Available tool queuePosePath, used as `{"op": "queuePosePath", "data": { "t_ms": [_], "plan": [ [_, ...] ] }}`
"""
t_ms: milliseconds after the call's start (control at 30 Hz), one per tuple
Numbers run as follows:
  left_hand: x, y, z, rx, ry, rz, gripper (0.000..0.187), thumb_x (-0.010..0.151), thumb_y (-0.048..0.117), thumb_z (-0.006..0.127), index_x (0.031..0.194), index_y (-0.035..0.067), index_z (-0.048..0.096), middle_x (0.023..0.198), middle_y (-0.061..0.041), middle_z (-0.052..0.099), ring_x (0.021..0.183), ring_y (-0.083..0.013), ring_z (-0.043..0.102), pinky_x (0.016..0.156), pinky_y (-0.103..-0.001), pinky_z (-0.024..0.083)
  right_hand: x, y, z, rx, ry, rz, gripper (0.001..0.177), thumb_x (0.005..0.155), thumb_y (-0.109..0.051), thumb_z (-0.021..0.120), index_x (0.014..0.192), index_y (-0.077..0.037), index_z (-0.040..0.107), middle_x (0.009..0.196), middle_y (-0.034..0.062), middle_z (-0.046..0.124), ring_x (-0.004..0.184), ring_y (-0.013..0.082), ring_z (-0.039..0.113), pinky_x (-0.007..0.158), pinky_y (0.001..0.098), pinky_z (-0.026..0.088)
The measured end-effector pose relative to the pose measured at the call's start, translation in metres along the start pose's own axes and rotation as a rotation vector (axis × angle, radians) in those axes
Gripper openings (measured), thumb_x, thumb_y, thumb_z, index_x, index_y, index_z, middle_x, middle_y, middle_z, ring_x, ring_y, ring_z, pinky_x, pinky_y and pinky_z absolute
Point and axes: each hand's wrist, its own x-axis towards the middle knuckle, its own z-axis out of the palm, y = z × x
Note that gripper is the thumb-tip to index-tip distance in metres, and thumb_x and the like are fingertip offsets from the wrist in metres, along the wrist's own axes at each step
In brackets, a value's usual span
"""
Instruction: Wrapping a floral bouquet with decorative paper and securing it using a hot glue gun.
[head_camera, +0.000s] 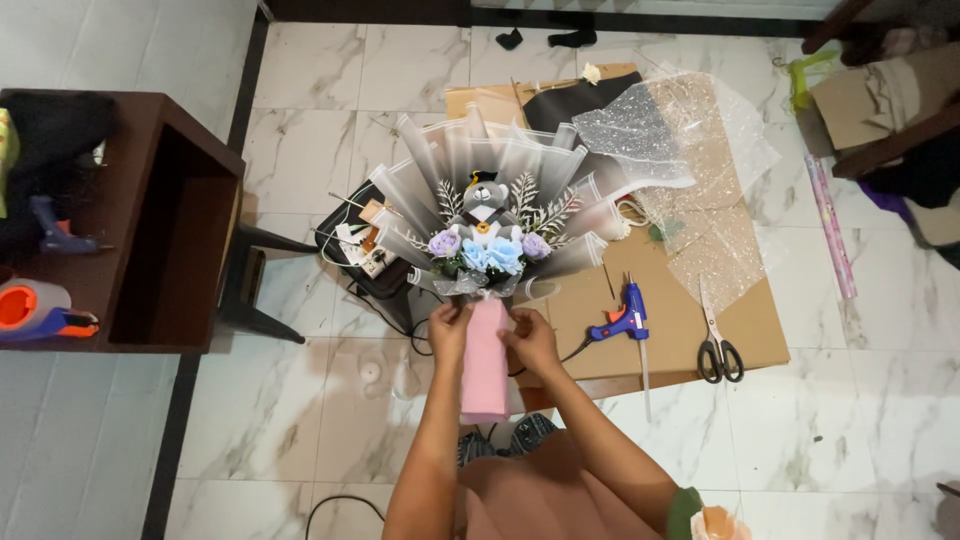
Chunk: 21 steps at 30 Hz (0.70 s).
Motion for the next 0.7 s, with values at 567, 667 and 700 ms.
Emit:
{"op": "queuePosePath", "data": {
  "t_ms": [567,667,700],
  "plan": [
    [-0.036,0.069,0.0,0.381,-0.171,0.094,0.075,0.062,0.041,0.096,0.115,-0.003,0.066,0.103,-0.017,0.076,0.09,-0.0317,0.074,0.081,-0.039,0.057,-0.022,-0.007,-0.053,-0.635,0.294,-0.177,0.035,0.075,-0.007,0.077,0.109,-0.012,0.072,0.11,0.0175,0.063,0.102,0.039,0.06,0.087,0.0485,0.05],
    [-0.048,0.076,0.0,0.388,-0.191,0.124,0.077,0.062,0.043,0.095,0.119,0.001,0.064,0.107,-0.017,0.075,0.095,-0.0342,0.073,0.084,-0.041,0.056,-0.021,0.0,-0.066,-0.693,0.383,-0.151,0.034,0.074,-0.01,0.079,0.106,-0.01,0.072,0.111,0.0176,0.062,0.104,0.039,0.058,0.089,0.0491,0.048],
    [-0.053,0.076,0.001,0.36,-0.206,0.141,0.079,0.062,0.043,0.094,0.122,0.002,0.063,0.11,-0.017,0.074,0.097,-0.0349,0.072,0.086,-0.042,0.055,-0.019,0.005,-0.071,-0.708,0.413,-0.126,0.033,0.074,-0.011,0.079,0.106,-0.011,0.072,0.11,0.0173,0.062,0.103,0.0386,0.058,0.09,0.0486,0.048]
  ]
}}
